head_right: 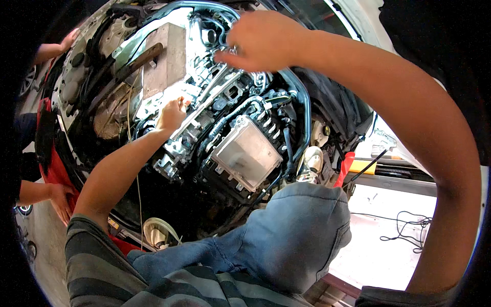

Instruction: The person wipes a fuel rail and fuel injectors with a cloth, carries the assembly to an open car engine bay, and installs it into the engine block, using a socket wrench to tighten the fasteners.

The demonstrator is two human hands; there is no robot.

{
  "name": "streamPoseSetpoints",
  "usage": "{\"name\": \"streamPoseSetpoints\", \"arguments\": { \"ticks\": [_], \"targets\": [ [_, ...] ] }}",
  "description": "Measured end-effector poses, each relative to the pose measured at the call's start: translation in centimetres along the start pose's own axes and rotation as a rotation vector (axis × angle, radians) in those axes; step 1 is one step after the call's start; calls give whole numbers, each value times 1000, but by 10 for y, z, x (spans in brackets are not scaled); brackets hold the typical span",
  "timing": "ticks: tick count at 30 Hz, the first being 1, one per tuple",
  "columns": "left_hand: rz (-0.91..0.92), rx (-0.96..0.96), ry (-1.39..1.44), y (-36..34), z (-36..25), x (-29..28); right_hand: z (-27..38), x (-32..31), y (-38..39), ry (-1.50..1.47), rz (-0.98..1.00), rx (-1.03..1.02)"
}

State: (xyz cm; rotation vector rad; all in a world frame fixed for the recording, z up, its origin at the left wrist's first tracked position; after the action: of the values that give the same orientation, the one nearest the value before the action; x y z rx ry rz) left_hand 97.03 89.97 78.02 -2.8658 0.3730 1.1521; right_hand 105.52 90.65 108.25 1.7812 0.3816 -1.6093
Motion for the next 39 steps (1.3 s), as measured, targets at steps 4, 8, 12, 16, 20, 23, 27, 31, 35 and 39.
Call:
{"name": "streamPoseSetpoints", "arguments": {
  "ticks": [4,8,12,16,20,23,27,31,35,39],
  "targets": [
    [-34,-36,34,8,-11,-5,-64,30,48,-562,49,946],
    [-327,23,-20,8,5,-12,48,-6,12,134,-40,-115],
    [-81,-22,13,7,-14,-9,1,-1,-8,-26,11,285],
    [-10,-23,27,2,-7,-4,-13,4,-4,-214,95,394],
    [69,6,57,-3,-5,3,32,8,15,295,99,-365],
    [-97,47,-138,2,-1,0,-28,9,2,-192,48,391],
    [-43,-27,-119,-5,12,17,-57,25,30,-578,-31,807],
    [-15,-64,-74,0,6,9,42,2,15,261,-86,-420],
    [-31,6,-23,1,-5,0,-6,1,-11,-166,-114,170],
    [-59,-29,-36,3,-1,-8,-44,33,31,-740,63,953]
  ]
}}
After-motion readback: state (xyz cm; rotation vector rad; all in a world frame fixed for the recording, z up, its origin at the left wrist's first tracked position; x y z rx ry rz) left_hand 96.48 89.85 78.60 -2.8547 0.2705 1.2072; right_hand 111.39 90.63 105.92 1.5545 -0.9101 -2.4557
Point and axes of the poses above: each hand's wrist, its own y-axis away from the middle knuckle, its own x-axis out of the palm, z = x × y, the point moved 10 cm from there along -y, towards the middle knuckle, and after that the axes turned 12 degrees about -y, right-handed, at the moved point
